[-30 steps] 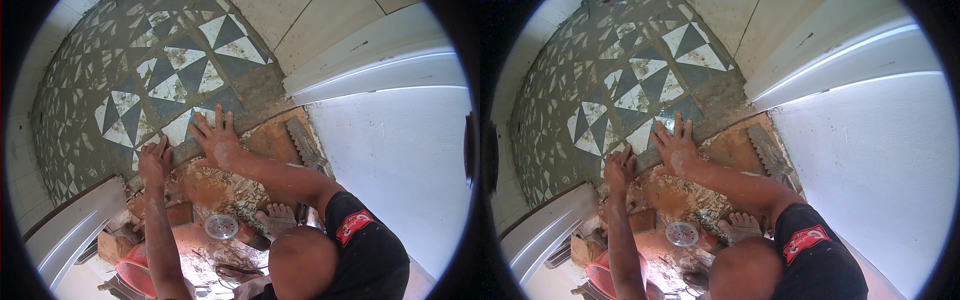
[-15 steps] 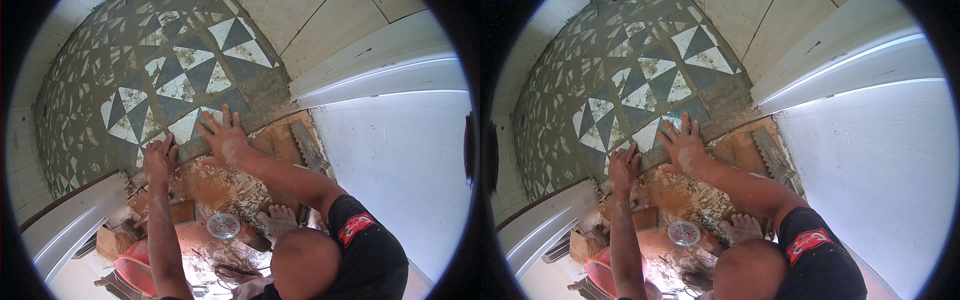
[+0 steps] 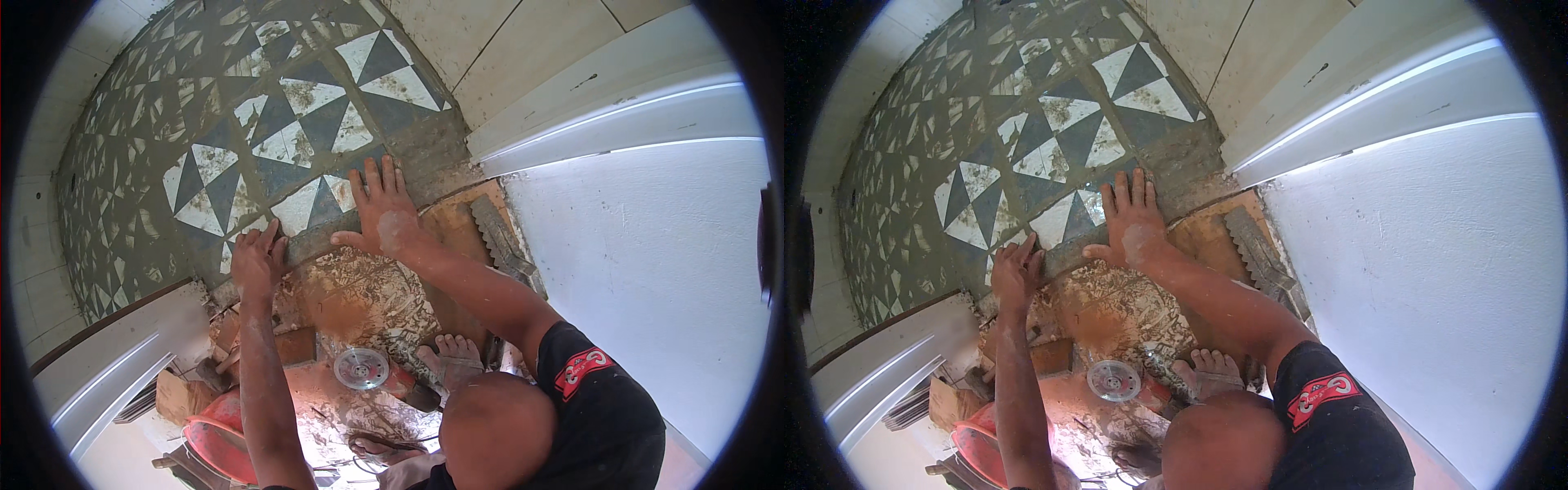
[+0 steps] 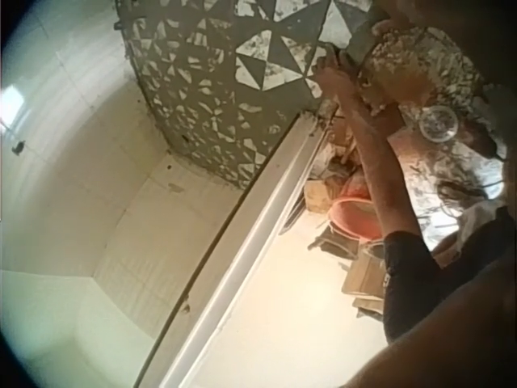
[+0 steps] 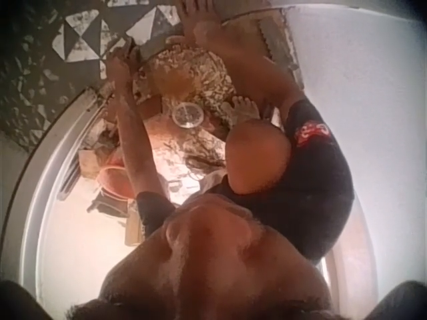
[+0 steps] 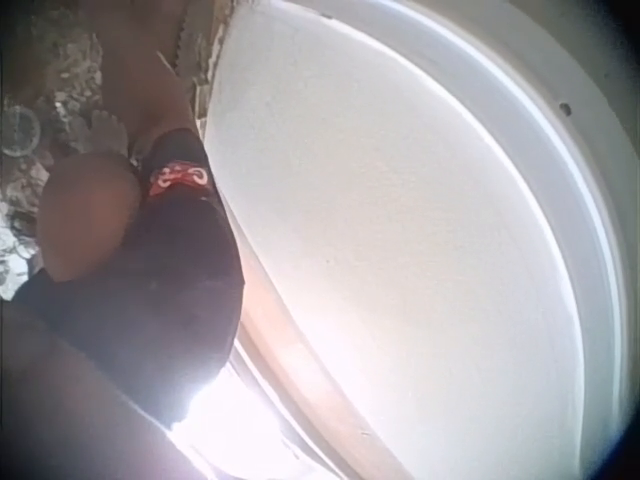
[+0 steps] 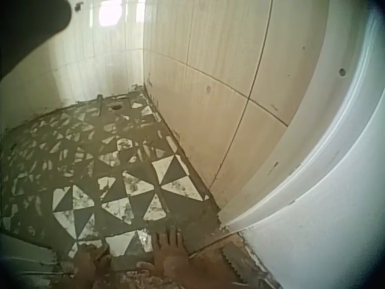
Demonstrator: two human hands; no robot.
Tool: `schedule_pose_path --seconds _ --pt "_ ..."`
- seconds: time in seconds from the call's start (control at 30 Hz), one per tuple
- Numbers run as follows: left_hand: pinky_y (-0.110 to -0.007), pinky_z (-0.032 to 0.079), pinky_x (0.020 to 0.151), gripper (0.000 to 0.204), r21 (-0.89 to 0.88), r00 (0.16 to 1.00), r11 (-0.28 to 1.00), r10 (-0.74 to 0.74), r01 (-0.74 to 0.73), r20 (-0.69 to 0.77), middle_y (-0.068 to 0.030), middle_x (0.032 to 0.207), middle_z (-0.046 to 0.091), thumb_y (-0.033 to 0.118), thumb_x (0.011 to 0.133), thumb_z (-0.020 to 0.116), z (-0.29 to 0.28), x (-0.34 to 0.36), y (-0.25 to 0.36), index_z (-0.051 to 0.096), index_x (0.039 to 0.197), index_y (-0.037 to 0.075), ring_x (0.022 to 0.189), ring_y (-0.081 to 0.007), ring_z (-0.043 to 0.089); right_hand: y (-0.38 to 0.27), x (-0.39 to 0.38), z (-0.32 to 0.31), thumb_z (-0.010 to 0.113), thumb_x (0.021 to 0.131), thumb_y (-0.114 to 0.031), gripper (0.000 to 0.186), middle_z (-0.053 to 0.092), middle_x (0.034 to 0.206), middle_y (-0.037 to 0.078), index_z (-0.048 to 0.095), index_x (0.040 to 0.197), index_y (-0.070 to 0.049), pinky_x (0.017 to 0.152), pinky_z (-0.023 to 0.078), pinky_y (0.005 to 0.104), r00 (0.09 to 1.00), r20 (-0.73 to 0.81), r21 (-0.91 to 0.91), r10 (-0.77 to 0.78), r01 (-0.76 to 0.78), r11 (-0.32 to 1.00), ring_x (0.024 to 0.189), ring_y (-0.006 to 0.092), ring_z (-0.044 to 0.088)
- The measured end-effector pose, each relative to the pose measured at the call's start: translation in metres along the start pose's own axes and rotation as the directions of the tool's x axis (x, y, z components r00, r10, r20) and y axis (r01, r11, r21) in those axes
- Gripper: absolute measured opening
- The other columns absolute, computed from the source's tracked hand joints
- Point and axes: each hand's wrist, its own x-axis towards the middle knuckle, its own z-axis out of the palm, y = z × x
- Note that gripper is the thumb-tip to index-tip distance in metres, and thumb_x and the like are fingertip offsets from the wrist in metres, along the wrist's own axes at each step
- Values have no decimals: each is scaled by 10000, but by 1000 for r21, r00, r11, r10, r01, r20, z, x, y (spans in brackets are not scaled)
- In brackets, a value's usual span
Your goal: Measure, cut, and place decorative floor tiles at a doorway using an angle grinder and mortar.
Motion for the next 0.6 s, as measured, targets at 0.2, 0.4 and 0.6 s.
schedule_pose_path --seconds 0.2,0.4,0.6 --pt "-437 522 841 375 -3 1000 1000 9 -9 -19 -107 921 679 252 889 756 3 -2 -1 741 1246 140 914 -344 631 -5 2 -5 512 829 -876 1254 169 1632 369 213 1598 69 1244 142 618 994 107 -41 22 -17 999 1525 582 82" --pt "-445 522 826 377 -6 999 999 34 -34 -33 -107 911 668 251 894 754 5 -4 -5 742 1255 144 911 -341 619 -5 2 -4 490 827 -891 1271 155 1637 373 198 1603 71 1247 127 615 992 127 -63 13 -5 998 1527 581 75" --pt "-437 525 882 373 7 1000 1000 21 -21 10 -123 963 697 220 884 749 1 1 1 731 1240 111 934 -348 645 -7 2 -9 496 802 -910 1299 139 1643 374 204 1605 68 1250 109 613 994 110 -86 26 -17 996 1529 581 71"
